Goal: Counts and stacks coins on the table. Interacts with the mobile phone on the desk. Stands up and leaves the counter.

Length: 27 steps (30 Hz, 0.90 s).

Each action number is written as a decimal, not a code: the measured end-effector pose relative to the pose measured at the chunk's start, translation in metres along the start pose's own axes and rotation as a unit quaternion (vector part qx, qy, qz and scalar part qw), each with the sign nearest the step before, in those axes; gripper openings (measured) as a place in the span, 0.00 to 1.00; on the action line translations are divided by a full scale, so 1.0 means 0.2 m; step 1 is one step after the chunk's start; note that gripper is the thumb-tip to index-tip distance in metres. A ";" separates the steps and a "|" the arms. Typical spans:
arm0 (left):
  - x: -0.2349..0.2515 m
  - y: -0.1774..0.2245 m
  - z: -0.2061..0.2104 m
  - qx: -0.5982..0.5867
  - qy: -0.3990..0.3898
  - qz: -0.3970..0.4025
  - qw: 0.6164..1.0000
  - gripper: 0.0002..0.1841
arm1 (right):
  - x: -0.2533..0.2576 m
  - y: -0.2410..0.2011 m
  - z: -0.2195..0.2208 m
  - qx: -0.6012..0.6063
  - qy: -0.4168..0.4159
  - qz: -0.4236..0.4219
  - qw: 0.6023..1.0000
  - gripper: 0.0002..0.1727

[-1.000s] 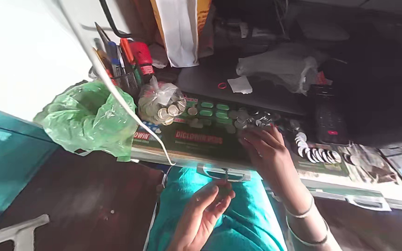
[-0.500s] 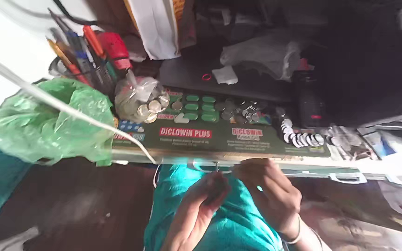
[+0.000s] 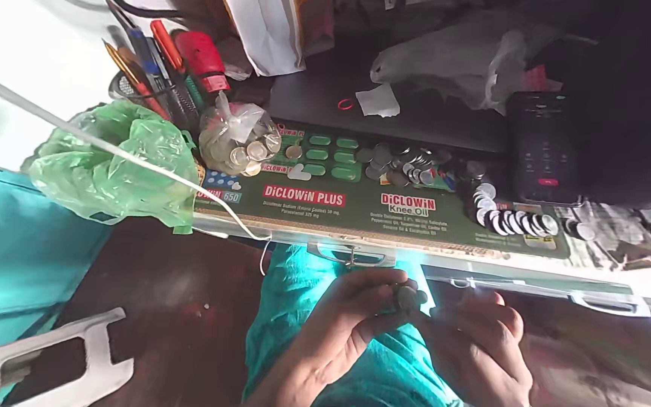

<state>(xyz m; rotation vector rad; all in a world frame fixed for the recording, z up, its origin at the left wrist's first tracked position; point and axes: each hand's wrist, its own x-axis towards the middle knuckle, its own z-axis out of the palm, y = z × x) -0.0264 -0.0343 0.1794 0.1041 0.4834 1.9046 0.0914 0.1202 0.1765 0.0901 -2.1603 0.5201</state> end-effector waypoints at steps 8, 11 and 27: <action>0.06 -0.02 0.00 0.020 0.034 -0.018 0.999 0.14 | 0.00 0.08 0.01 0.052 -0.046 0.057 0.996 0.07; 0.07 -0.02 0.01 0.001 0.049 -0.023 0.999 0.14 | 0.08 0.17 -0.05 0.000 -0.016 0.070 0.997 0.09; 0.06 -0.01 -0.06 -0.042 0.032 -0.008 0.999 0.14 | 0.62 0.48 -0.28 -0.350 -0.091 0.480 0.799 0.63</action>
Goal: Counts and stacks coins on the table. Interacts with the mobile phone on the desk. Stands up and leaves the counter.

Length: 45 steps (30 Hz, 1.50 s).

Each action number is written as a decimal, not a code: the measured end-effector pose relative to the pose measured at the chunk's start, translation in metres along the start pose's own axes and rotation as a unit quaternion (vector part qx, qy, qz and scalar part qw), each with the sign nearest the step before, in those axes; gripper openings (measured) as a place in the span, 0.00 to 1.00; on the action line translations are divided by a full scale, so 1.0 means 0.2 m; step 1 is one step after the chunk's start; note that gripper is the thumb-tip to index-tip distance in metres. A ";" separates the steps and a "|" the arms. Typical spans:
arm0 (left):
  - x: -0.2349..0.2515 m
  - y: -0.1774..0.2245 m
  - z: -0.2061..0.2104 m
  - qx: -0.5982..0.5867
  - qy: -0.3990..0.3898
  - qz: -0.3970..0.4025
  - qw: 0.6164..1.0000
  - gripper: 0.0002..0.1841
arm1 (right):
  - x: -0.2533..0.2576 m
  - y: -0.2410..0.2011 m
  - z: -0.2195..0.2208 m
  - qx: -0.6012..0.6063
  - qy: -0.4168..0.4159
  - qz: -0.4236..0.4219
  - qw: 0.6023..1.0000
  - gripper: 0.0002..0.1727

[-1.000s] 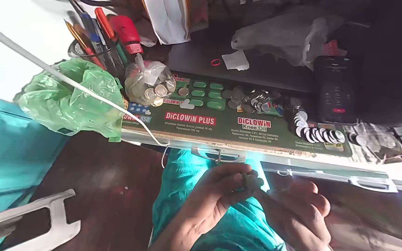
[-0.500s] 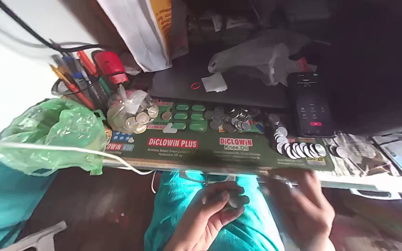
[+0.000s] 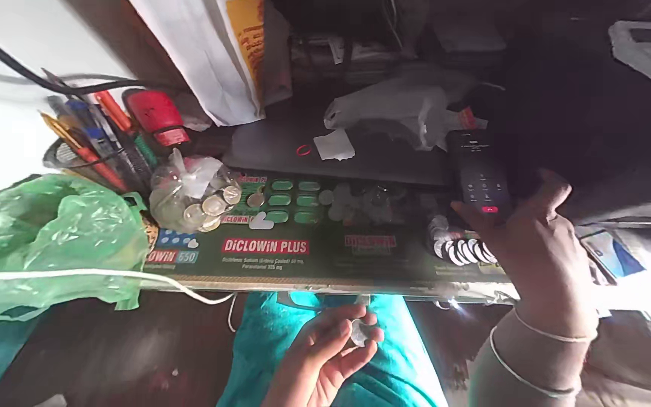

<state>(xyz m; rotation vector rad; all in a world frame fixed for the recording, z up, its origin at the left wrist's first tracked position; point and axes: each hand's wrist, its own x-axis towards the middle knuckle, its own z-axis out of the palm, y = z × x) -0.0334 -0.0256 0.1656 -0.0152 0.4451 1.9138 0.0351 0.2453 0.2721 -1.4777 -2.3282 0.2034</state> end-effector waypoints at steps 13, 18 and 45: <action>-0.05 0.01 -0.06 -0.033 -0.004 0.014 0.999 0.14 | -0.03 0.00 -0.06 0.020 0.061 0.009 0.998 0.58; -0.07 0.03 -0.10 -0.040 0.009 0.016 0.999 0.15 | -0.26 -0.03 -0.11 0.123 0.024 -0.107 0.986 0.58; -0.18 0.13 -0.29 -0.007 -0.008 0.028 1.000 0.15 | -0.51 -0.95 0.34 0.025 -0.167 -0.431 0.887 0.56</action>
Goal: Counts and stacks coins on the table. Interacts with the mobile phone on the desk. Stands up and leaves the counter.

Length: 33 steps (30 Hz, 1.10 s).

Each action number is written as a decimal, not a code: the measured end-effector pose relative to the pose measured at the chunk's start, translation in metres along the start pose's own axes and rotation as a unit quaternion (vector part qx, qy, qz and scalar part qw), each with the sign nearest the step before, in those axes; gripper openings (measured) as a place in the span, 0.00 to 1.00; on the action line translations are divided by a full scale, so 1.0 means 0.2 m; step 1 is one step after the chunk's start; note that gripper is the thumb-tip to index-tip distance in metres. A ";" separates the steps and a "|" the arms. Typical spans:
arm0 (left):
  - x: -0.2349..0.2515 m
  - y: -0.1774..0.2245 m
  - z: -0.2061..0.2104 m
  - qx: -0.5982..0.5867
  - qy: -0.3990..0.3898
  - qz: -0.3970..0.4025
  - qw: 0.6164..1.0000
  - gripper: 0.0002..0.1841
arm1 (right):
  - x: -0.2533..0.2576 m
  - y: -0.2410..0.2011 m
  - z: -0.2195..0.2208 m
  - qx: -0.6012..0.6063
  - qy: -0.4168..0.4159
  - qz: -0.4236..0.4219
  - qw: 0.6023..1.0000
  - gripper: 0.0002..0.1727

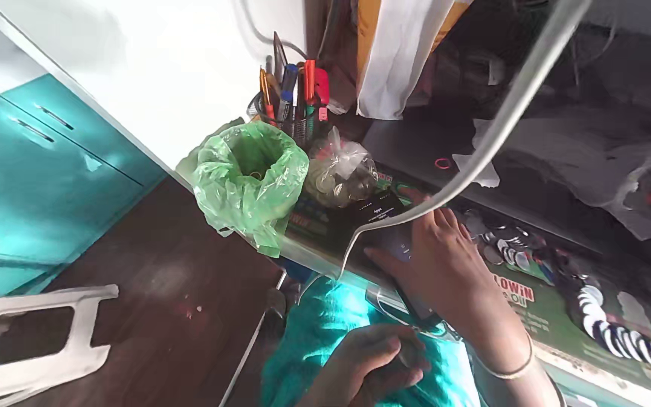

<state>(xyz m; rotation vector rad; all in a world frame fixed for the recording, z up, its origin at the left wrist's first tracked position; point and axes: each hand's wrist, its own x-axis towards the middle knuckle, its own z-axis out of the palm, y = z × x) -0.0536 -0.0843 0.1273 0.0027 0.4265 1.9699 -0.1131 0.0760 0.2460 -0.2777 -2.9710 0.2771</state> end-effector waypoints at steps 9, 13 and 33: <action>0.01 -0.02 -0.04 -0.008 0.012 -0.012 1.000 0.15 | 0.00 0.01 0.03 -0.005 0.034 -0.018 0.999 0.51; 0.02 -0.02 -0.05 -0.011 0.004 -0.007 1.000 0.15 | 0.01 0.02 0.03 0.002 0.044 -0.030 0.999 0.49; 0.11 -0.02 -0.04 -0.007 0.003 -0.028 1.000 0.14 | -0.01 0.03 0.04 -0.011 0.085 -0.035 0.996 0.52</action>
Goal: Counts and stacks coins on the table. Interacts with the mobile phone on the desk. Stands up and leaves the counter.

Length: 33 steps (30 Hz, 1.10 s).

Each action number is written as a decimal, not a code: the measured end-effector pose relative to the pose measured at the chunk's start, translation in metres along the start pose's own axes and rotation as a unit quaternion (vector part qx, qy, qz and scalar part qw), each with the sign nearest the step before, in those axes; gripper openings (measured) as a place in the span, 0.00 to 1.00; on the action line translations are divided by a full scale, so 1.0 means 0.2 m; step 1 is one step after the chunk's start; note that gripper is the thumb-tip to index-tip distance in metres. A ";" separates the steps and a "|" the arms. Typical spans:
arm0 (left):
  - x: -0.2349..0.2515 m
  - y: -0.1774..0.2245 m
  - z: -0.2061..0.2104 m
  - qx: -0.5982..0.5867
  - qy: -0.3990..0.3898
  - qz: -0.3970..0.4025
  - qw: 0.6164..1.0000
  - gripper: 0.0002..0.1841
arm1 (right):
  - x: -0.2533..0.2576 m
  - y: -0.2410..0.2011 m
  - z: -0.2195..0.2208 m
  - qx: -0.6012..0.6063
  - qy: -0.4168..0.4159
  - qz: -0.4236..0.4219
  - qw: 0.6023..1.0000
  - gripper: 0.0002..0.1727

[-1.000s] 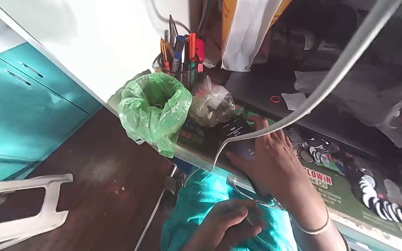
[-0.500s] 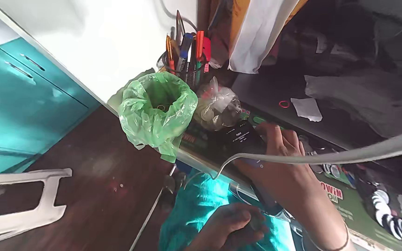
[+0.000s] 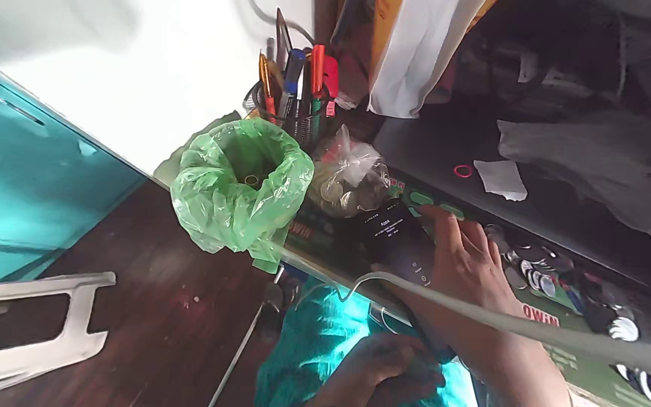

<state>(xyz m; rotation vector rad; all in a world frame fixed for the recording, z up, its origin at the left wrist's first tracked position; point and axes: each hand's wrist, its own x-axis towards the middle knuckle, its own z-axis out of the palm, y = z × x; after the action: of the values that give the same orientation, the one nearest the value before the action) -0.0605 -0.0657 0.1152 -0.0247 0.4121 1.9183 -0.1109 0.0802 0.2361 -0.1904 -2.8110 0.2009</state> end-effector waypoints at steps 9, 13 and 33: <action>-0.01 -0.02 -0.02 -0.009 -0.018 0.008 1.000 0.13 | -0.28 0.20 -0.28 0.162 -0.186 0.006 0.969 0.66; -0.01 0.00 0.02 -0.028 0.019 -0.027 0.999 0.13 | -0.37 0.22 -0.21 0.134 -0.130 -0.022 0.982 0.58; -0.10 -0.10 -0.06 -0.078 -0.028 0.024 0.996 0.16 | -0.48 0.05 0.03 0.094 0.063 -0.002 0.994 0.50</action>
<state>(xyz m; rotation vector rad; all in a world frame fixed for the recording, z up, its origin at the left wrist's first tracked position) -0.0365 -0.0813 0.1036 -0.0649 0.2263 1.9896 -0.0211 0.0744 0.1997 -0.1485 -2.6474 0.4360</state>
